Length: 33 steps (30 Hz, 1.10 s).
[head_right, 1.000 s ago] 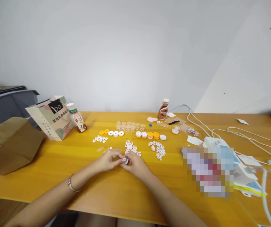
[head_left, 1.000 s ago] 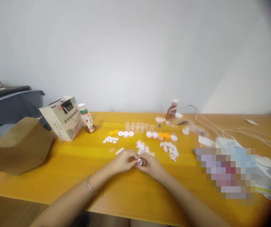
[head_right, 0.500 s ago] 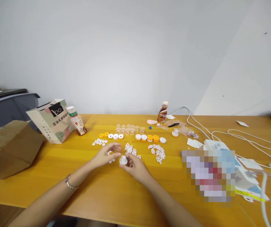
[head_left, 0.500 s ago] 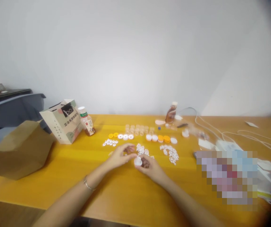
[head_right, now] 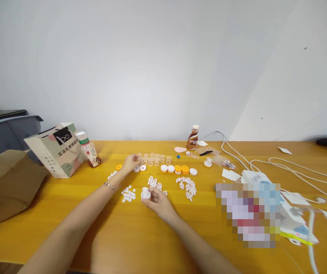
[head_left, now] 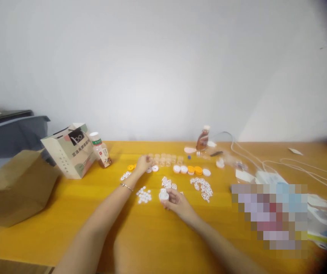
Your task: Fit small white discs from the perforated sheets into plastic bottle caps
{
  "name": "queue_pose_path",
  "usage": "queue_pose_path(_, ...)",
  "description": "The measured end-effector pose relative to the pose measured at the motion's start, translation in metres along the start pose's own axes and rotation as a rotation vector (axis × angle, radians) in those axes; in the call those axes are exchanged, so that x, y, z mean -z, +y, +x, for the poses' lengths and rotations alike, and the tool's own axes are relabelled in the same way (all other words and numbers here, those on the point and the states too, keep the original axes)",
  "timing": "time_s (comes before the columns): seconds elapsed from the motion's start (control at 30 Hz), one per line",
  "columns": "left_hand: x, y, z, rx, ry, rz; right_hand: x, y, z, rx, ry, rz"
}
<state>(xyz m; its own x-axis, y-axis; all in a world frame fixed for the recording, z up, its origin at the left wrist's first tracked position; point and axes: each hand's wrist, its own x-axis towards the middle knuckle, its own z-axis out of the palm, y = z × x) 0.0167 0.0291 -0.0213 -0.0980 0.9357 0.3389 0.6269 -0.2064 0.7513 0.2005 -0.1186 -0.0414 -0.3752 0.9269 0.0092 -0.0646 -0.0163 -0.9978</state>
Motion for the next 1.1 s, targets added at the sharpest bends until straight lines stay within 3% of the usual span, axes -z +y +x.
queue_pose_path(0.17, 0.018, 0.014, -0.025, -0.021, 0.016, -0.129, 0.001, 0.001, 0.000, -0.030, 0.025, 0.059)
queue_pose_path(0.33, 0.038, 0.037, -0.084, -0.097, -0.124, -0.383, 0.002, -0.002, 0.003, 0.044, 0.121, 0.064)
queue_pose_path(0.43, 0.039, 0.045, -0.115, -0.125, -0.190, -0.543, 0.002, -0.003, 0.004, 0.054, 0.093, 0.045)
queue_pose_path(0.5, 0.036, 0.046, -0.126, -0.108, -0.237, -0.537, 0.002, -0.004, 0.003, 0.055, 0.067, 0.030)
queue_pose_path(0.67, 0.028, 0.045, -0.135, -0.127, -0.300, -0.432, 0.000, -0.011, 0.000, 0.096, 0.016, -0.012)
queue_pose_path(0.87, 0.027, 0.044, -0.138, -0.206, -0.280, -0.373, 0.000, -0.006, 0.002, 0.147, 0.001, -0.068)
queue_pose_path(1.1, 0.032, 0.046, -0.141, -0.195, -0.247, -0.284, 0.002, -0.005, -0.006, 0.277, 0.088, -0.471)
